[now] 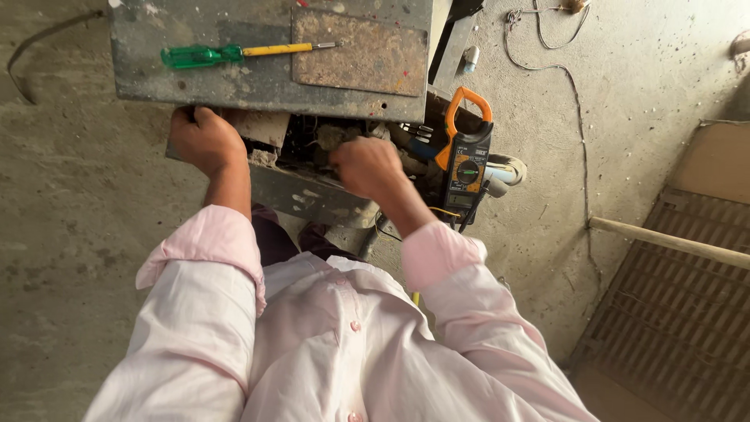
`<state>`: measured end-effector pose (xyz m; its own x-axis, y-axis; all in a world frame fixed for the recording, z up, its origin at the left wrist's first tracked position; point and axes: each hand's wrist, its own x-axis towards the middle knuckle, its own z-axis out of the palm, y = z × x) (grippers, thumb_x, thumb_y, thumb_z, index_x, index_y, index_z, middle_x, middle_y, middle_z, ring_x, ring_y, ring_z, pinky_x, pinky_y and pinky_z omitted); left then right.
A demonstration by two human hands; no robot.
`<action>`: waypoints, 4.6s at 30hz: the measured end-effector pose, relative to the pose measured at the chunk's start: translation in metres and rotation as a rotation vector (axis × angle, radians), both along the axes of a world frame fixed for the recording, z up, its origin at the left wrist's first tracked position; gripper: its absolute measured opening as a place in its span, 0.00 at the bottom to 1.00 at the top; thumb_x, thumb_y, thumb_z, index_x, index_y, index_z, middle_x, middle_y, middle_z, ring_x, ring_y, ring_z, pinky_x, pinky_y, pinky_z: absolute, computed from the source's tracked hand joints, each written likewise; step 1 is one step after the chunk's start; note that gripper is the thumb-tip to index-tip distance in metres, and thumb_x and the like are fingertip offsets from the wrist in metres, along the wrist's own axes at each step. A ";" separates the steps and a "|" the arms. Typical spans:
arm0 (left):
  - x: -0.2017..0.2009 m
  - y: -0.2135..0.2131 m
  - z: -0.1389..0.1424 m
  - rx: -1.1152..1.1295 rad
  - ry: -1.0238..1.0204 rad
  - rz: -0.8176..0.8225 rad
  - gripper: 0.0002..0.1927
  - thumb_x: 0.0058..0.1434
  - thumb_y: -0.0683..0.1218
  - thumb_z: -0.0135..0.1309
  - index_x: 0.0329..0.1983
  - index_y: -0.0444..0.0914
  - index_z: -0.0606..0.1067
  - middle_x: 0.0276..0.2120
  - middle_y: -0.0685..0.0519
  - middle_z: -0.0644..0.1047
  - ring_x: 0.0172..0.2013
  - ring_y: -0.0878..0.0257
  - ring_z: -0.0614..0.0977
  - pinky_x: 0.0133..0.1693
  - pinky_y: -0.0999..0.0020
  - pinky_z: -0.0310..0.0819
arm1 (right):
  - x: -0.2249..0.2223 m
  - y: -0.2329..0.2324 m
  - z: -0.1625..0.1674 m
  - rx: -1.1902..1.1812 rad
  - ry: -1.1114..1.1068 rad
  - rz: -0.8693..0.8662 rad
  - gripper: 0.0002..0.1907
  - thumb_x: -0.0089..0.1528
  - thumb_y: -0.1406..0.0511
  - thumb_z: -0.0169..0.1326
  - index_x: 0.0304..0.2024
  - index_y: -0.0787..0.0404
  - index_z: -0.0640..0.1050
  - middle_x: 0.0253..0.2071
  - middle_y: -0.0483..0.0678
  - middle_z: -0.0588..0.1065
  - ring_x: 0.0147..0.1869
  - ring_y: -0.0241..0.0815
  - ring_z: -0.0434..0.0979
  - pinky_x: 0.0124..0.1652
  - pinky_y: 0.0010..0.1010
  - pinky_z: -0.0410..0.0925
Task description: The person uses a clamp meter on the wiring of an electric motor-pump unit, then opens the metal cover box on the machine and works on the wiring and components inside, repositioning the cover and reaching into the housing while another person stands nearby.
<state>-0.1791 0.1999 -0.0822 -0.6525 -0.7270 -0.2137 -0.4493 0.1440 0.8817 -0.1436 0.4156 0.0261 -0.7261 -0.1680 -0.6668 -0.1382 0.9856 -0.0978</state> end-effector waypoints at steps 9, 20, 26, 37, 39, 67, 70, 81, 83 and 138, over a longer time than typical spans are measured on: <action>0.003 0.002 -0.003 0.022 0.070 -0.013 0.16 0.58 0.42 0.45 0.42 0.27 0.77 0.39 0.38 0.83 0.38 0.48 0.86 0.45 0.57 0.77 | 0.061 0.075 0.047 -0.457 0.616 -0.081 0.19 0.57 0.54 0.68 0.34 0.64 0.82 0.41 0.51 0.80 0.44 0.50 0.82 0.44 0.39 0.76; 0.004 0.002 0.000 0.046 -0.005 -0.031 0.14 0.58 0.41 0.44 0.40 0.29 0.77 0.37 0.40 0.82 0.34 0.51 0.85 0.41 0.56 0.78 | 0.060 0.083 0.049 -0.359 0.617 -0.129 0.28 0.57 0.62 0.65 0.59 0.60 0.73 0.54 0.54 0.77 0.53 0.53 0.81 0.49 0.41 0.76; 0.004 -0.001 -0.003 0.008 0.015 -0.043 0.13 0.59 0.42 0.44 0.40 0.28 0.76 0.38 0.40 0.82 0.36 0.51 0.85 0.43 0.57 0.78 | 0.041 0.041 0.010 -0.263 0.314 -0.133 0.29 0.60 0.56 0.63 0.62 0.58 0.74 0.37 0.54 0.79 0.42 0.57 0.81 0.39 0.46 0.73; 0.004 -0.001 -0.012 -0.004 0.041 -0.066 0.16 0.59 0.42 0.45 0.44 0.27 0.76 0.42 0.39 0.82 0.40 0.50 0.86 0.45 0.58 0.78 | 0.066 0.049 -0.003 -0.592 0.553 -0.203 0.11 0.63 0.60 0.60 0.41 0.61 0.82 0.35 0.50 0.77 0.34 0.52 0.80 0.34 0.41 0.72; 0.004 -0.001 -0.015 -0.017 0.081 -0.076 0.15 0.59 0.41 0.45 0.43 0.27 0.77 0.41 0.39 0.83 0.40 0.49 0.86 0.46 0.58 0.79 | 0.074 0.050 -0.007 -0.607 0.551 -0.288 0.12 0.65 0.59 0.59 0.39 0.62 0.81 0.32 0.50 0.76 0.30 0.48 0.79 0.32 0.39 0.72; 0.005 0.003 -0.009 0.059 0.145 -0.096 0.18 0.55 0.39 0.42 0.44 0.26 0.78 0.42 0.40 0.83 0.40 0.54 0.85 0.47 0.62 0.78 | 0.067 0.039 -0.019 -0.425 0.610 -0.365 0.19 0.63 0.53 0.61 0.36 0.62 0.77 0.29 0.51 0.74 0.32 0.55 0.78 0.29 0.45 0.69; 0.005 0.002 -0.011 0.063 0.144 -0.084 0.18 0.55 0.39 0.43 0.43 0.26 0.78 0.41 0.40 0.83 0.39 0.54 0.85 0.47 0.62 0.78 | 0.067 0.040 -0.021 -0.427 0.580 -0.381 0.19 0.62 0.53 0.61 0.38 0.63 0.77 0.30 0.51 0.75 0.33 0.55 0.79 0.29 0.45 0.70; 0.003 0.001 -0.011 -0.089 0.095 -0.093 0.16 0.57 0.40 0.45 0.43 0.25 0.77 0.41 0.35 0.82 0.39 0.44 0.84 0.47 0.54 0.77 | 0.057 0.034 -0.013 -0.480 0.525 -0.358 0.20 0.61 0.54 0.60 0.47 0.60 0.78 0.36 0.54 0.79 0.33 0.57 0.81 0.30 0.46 0.71; 0.004 0.002 -0.009 -0.085 0.060 -0.093 0.16 0.57 0.41 0.45 0.43 0.25 0.77 0.42 0.35 0.81 0.40 0.44 0.85 0.46 0.54 0.77 | 0.051 0.025 -0.010 -0.427 0.523 -0.317 0.20 0.61 0.55 0.59 0.49 0.60 0.78 0.34 0.54 0.80 0.33 0.58 0.81 0.31 0.48 0.71; 0.091 -0.334 0.017 -0.401 -0.822 -1.013 0.24 0.62 0.58 0.56 0.48 0.33 0.80 0.51 0.34 0.80 0.53 0.34 0.79 0.54 0.46 0.73 | 0.056 -0.078 0.019 -0.358 0.611 -0.487 0.24 0.65 0.50 0.60 0.49 0.65 0.78 0.43 0.55 0.77 0.48 0.56 0.78 0.47 0.44 0.72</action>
<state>-0.0881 -0.1341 -0.0648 -0.7198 -0.1135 -0.6849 -0.3643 0.9015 0.2336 -0.0877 0.3378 0.0447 -0.9863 0.1302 -0.1017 0.1626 0.8728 -0.4602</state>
